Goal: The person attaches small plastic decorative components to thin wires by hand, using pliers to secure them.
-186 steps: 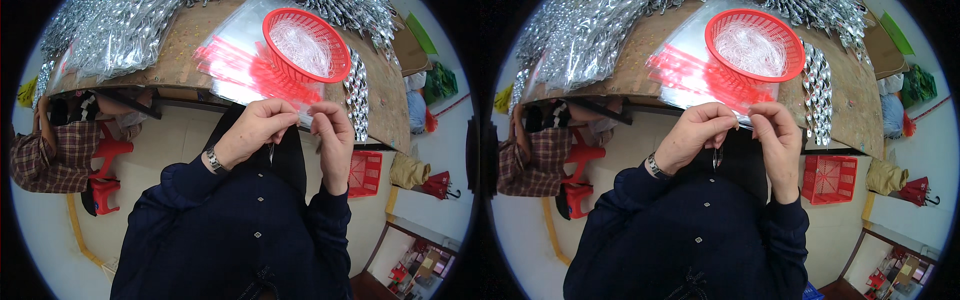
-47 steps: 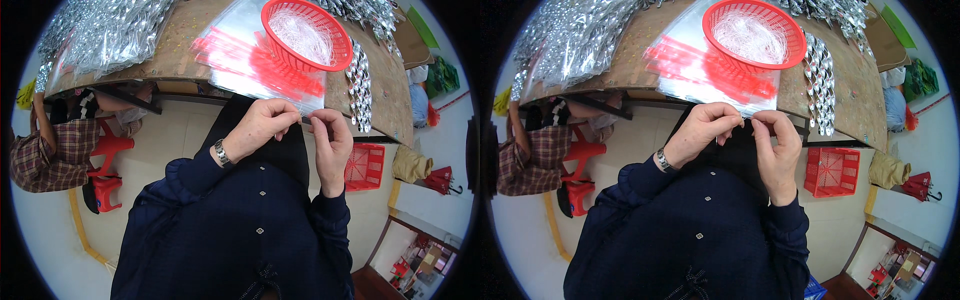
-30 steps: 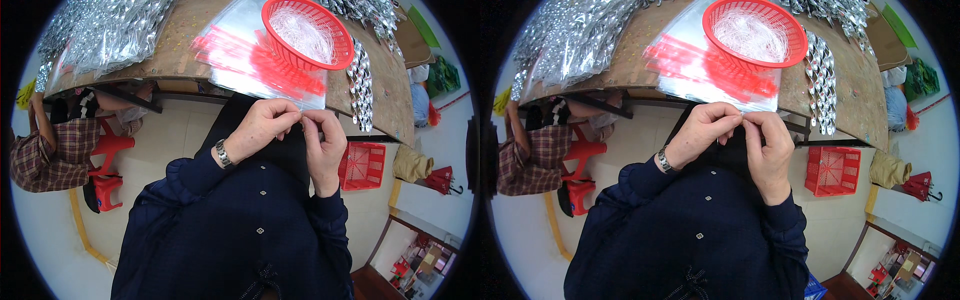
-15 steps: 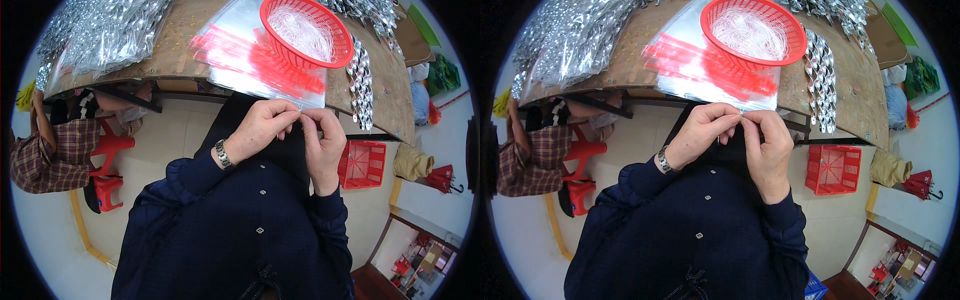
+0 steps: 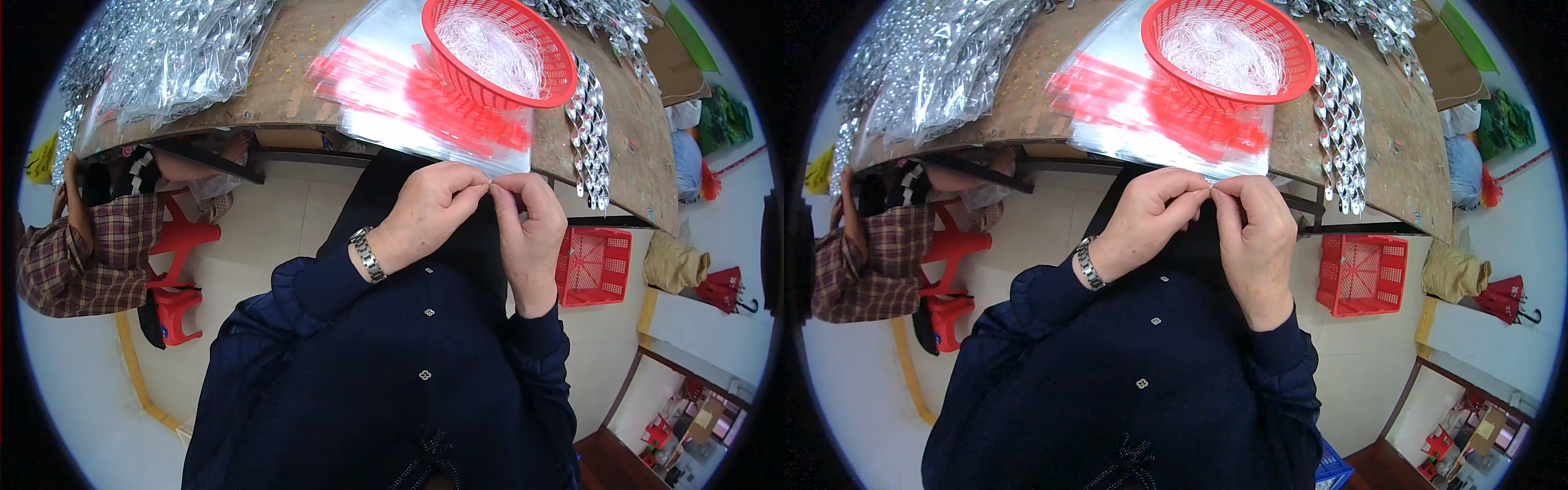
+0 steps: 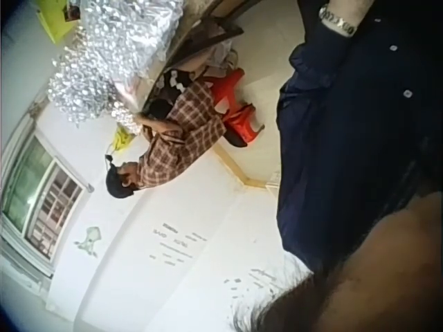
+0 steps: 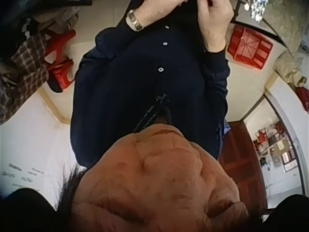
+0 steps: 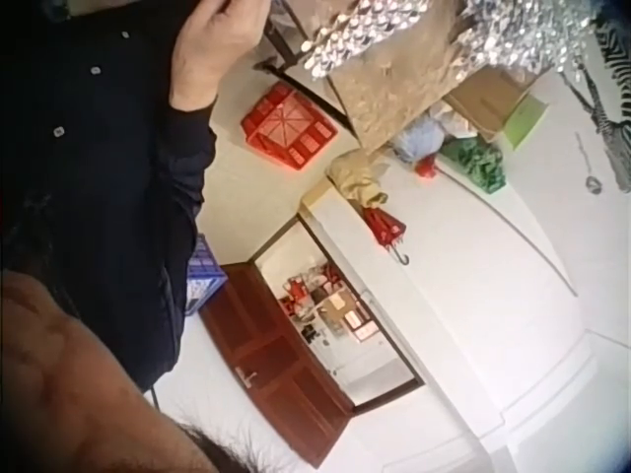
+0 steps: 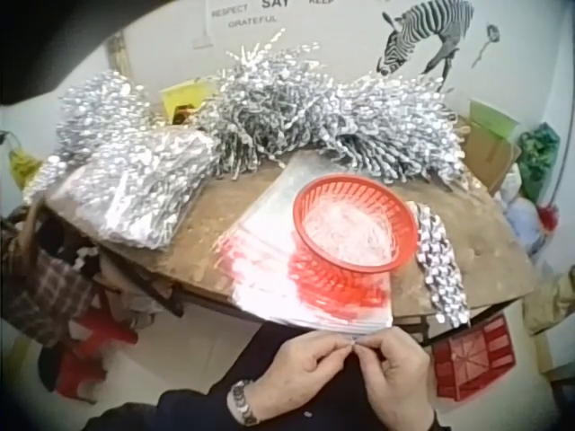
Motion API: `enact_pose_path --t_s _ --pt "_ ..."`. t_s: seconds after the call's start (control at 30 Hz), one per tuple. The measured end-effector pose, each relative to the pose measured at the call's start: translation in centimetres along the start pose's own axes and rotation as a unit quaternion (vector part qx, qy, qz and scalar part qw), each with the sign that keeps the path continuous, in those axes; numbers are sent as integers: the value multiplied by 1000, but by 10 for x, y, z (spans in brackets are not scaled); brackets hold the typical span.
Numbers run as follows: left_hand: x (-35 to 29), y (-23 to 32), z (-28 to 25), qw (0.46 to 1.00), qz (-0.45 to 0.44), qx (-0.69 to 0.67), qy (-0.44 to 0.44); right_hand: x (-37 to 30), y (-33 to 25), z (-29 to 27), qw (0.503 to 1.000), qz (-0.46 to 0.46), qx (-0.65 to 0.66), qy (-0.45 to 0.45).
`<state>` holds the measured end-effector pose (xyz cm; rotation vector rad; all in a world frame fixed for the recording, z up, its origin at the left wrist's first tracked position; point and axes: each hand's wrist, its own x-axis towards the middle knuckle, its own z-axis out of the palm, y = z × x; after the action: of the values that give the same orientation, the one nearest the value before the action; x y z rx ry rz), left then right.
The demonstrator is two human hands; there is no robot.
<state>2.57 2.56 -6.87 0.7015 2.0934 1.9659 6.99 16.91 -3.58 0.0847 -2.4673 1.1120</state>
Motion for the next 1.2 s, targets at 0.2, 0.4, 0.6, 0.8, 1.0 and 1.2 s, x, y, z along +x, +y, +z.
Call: enact_pose_path --t_s 0.2,0.4,0.6,0.8,1.0,1.2 --pt "1 -1 2 1000 -3 1 9 -1 2 3 999 -40 -32 7" --pt "2 1 2 997 -52 -58 18 -2 3 7 996 -68 -54 22" --pt "2 2 1 994 -71 -79 7 0 2 6 999 -26 -15 17" --pt "1 -1 -2 974 -136 -179 -37 -2 16 5 987 96 126 -25" --pt "2 -3 -2 952 -160 -258 -44 -1 18 1 922 194 324 -82" --pt "2 -4 -3 944 -167 -279 -52 -3 23 3 867 244 426 -83"
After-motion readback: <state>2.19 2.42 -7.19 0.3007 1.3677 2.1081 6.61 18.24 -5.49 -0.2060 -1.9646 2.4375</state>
